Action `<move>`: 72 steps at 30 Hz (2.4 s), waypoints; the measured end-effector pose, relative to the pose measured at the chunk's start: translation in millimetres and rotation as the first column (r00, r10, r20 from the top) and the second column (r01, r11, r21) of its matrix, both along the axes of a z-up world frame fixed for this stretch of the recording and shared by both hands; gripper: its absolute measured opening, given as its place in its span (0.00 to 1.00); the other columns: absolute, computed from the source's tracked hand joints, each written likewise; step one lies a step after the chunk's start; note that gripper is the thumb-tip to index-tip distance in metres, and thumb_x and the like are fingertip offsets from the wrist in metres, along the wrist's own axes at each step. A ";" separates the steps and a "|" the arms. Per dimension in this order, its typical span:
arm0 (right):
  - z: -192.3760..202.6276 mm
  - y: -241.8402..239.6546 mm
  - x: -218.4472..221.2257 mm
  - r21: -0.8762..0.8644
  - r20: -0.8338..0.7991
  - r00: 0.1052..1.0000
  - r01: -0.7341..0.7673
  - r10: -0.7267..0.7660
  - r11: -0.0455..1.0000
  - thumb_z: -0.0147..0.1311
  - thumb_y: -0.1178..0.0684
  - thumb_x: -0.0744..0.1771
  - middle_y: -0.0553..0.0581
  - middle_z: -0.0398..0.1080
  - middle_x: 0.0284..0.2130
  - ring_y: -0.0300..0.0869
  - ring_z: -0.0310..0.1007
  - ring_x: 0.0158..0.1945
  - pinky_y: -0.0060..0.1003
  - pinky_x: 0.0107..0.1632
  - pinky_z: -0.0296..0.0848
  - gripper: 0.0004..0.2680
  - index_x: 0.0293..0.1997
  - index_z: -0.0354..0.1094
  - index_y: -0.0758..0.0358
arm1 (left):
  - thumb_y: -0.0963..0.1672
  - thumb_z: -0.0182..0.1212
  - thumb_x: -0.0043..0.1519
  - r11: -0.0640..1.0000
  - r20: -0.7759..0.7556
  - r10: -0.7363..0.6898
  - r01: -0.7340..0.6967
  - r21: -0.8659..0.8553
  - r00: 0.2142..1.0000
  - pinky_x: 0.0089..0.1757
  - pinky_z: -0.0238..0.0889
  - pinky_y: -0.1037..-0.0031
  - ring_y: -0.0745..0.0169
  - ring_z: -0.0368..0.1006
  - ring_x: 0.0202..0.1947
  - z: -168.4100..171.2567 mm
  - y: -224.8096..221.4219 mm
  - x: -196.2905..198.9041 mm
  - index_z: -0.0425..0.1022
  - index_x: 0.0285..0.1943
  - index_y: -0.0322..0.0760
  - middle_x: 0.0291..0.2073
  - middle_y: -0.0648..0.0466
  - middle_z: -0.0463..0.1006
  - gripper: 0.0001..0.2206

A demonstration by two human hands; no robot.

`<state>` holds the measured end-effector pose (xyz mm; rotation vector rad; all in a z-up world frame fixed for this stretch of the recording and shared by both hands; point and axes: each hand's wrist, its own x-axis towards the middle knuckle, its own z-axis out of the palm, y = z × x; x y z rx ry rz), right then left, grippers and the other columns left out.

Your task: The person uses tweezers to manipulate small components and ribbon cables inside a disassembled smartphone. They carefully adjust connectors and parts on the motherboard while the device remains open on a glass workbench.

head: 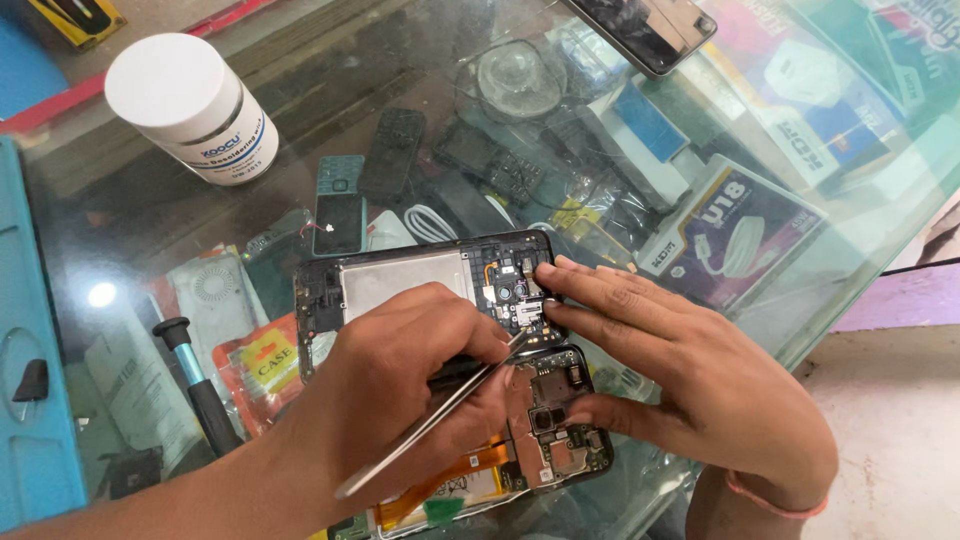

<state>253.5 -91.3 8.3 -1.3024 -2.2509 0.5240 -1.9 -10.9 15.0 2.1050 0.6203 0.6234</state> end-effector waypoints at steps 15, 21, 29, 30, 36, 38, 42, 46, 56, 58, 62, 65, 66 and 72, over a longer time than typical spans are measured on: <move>-3.3 2.9 -2.1 0.010 0.011 1.000 0.014 -0.014 1.000 0.62 0.45 0.63 0.59 0.65 0.67 0.53 0.65 0.70 0.52 0.69 0.62 0.17 0.53 0.72 0.62 | 0.40 0.69 0.57 0.982 0.085 -0.099 0.084 0.172 0.991 0.44 0.75 0.68 0.54 0.82 0.44 -4.7 12.1 -4.8 0.74 0.40 0.36 0.41 0.51 0.83 0.08; -4.0 3.6 0.9 -0.010 -0.029 1.000 0.002 -0.002 1.000 0.65 0.45 0.61 0.61 0.64 0.68 0.53 0.66 0.70 0.54 0.70 0.61 0.16 0.47 0.72 0.63 | 0.41 0.69 0.59 0.979 0.067 -0.138 0.125 0.162 0.988 0.41 0.74 0.69 0.53 0.81 0.41 -7.0 12.7 -4.0 0.74 0.42 0.35 0.43 0.50 0.83 0.08; -3.7 4.0 0.6 -0.010 -0.026 1.000 -0.005 0.005 1.000 0.64 0.45 0.61 0.61 0.64 0.68 0.54 0.64 0.71 0.54 0.70 0.61 0.16 0.48 0.72 0.64 | 0.41 0.70 0.59 0.974 0.087 -0.156 0.139 0.180 0.984 0.42 0.74 0.69 0.53 0.80 0.42 -12.1 13.1 -6.3 0.74 0.45 0.34 0.44 0.51 0.82 0.10; -4.0 3.8 0.5 -0.014 -0.026 1.000 -0.003 0.002 1.000 0.64 0.46 0.61 0.61 0.64 0.68 0.54 0.64 0.71 0.54 0.70 0.61 0.16 0.48 0.72 0.64 | 0.41 0.70 0.59 0.973 0.089 -0.157 0.138 0.185 0.984 0.43 0.74 0.69 0.53 0.80 0.42 -12.7 13.2 -6.6 0.74 0.45 0.34 0.44 0.51 0.82 0.10; -4.5 3.7 -0.5 -0.026 -0.026 1.000 0.012 -0.013 1.000 0.64 0.45 0.61 0.62 0.64 0.68 0.54 0.64 0.71 0.53 0.69 0.61 0.16 0.48 0.73 0.63 | 0.40 0.69 0.59 0.968 0.084 -0.154 0.133 0.212 0.984 0.42 0.74 0.69 0.53 0.81 0.43 -13.9 14.0 -5.9 0.74 0.44 0.34 0.45 0.51 0.82 0.09; -5.0 3.6 -0.4 -0.018 -0.024 1.000 0.010 -0.010 1.000 0.64 0.45 0.61 0.61 0.64 0.68 0.53 0.64 0.71 0.53 0.69 0.61 0.16 0.48 0.73 0.63 | 0.40 0.69 0.59 0.967 0.090 -0.153 0.130 0.220 0.984 0.43 0.75 0.69 0.53 0.81 0.43 -14.4 13.8 -4.6 0.74 0.44 0.35 0.44 0.51 0.82 0.08; -5.0 3.4 -0.2 -0.015 -0.023 1.000 0.010 -0.010 1.000 0.64 0.45 0.61 0.61 0.64 0.68 0.53 0.64 0.71 0.52 0.70 0.61 0.16 0.48 0.73 0.63 | 0.40 0.68 0.59 0.965 0.086 -0.156 0.133 0.227 0.984 0.43 0.75 0.69 0.52 0.81 0.43 -13.7 15.2 -4.2 0.74 0.43 0.35 0.44 0.51 0.83 0.08; -5.8 3.9 -0.4 -0.007 -0.025 1.000 0.012 -0.012 1.000 0.64 0.45 0.61 0.60 0.64 0.68 0.53 0.65 0.71 0.52 0.69 0.62 0.16 0.48 0.73 0.63 | 0.39 0.68 0.60 0.967 0.082 -0.136 0.115 0.227 0.987 0.43 0.74 0.68 0.52 0.81 0.43 -12.7 13.3 -4.8 0.74 0.44 0.34 0.43 0.51 0.83 0.07; -6.7 2.9 -1.1 -0.001 -0.022 1.000 0.011 -0.011 1.000 0.64 0.45 0.61 0.60 0.65 0.67 0.53 0.65 0.71 0.52 0.70 0.62 0.16 0.48 0.72 0.63 | 0.39 0.67 0.61 0.969 0.104 -0.159 0.134 0.209 0.982 0.44 0.75 0.67 0.51 0.81 0.43 -13.2 13.5 -6.2 0.74 0.43 0.34 0.42 0.49 0.82 0.07; -6.7 3.6 -1.0 0.011 -0.026 1.000 0.005 -0.004 1.000 0.64 0.45 0.62 0.60 0.64 0.67 0.53 0.65 0.71 0.52 0.70 0.62 0.16 0.48 0.72 0.63 | 0.39 0.67 0.59 0.975 0.128 -0.141 0.115 0.192 0.982 0.43 0.75 0.68 0.53 0.82 0.42 -15.1 14.7 -4.5 0.74 0.42 0.34 0.42 0.50 0.83 0.07; -7.0 3.1 -0.4 0.011 -0.016 1.000 0.012 -0.012 1.000 0.64 0.44 0.61 0.60 0.64 0.68 0.53 0.65 0.71 0.52 0.69 0.62 0.16 0.49 0.72 0.62 | 0.39 0.68 0.58 0.976 0.132 -0.142 0.117 0.184 0.981 0.44 0.76 0.70 0.55 0.83 0.42 -17.8 14.3 -4.0 0.75 0.41 0.36 0.41 0.52 0.83 0.06; -6.9 2.6 -1.0 -0.008 -0.010 1.000 0.025 -0.025 1.000 0.64 0.44 0.61 0.60 0.64 0.68 0.53 0.65 0.71 0.52 0.69 0.62 0.18 0.52 0.72 0.62 | 0.39 0.67 0.58 0.976 0.142 -0.152 0.126 0.179 0.978 0.43 0.77 0.70 0.56 0.83 0.42 -19.8 15.8 -3.3 0.75 0.40 0.36 0.41 0.52 0.83 0.06; -6.8 2.3 -0.8 -0.015 -0.010 1.000 0.029 -0.029 0.999 0.64 0.44 0.61 0.60 0.64 0.68 0.53 0.65 0.70 0.52 0.69 0.62 0.19 0.53 0.71 0.62 | 0.39 0.68 0.57 0.975 0.143 -0.154 0.127 0.183 0.978 0.43 0.77 0.70 0.56 0.83 0.42 -20.3 16.1 -2.6 0.75 0.40 0.37 0.41 0.52 0.84 0.06; -6.7 -1.1 -0.3 -0.136 -0.046 0.993 0.103 -0.110 0.985 0.63 0.41 0.62 0.63 0.57 0.74 0.53 0.60 0.72 0.46 0.63 0.65 0.26 0.65 0.65 0.65 | 0.39 0.68 0.60 0.969 0.122 -0.192 0.169 0.178 0.974 0.44 0.77 0.71 0.56 0.82 0.44 -17.3 17.5 -3.8 0.75 0.41 0.37 0.44 0.52 0.84 0.06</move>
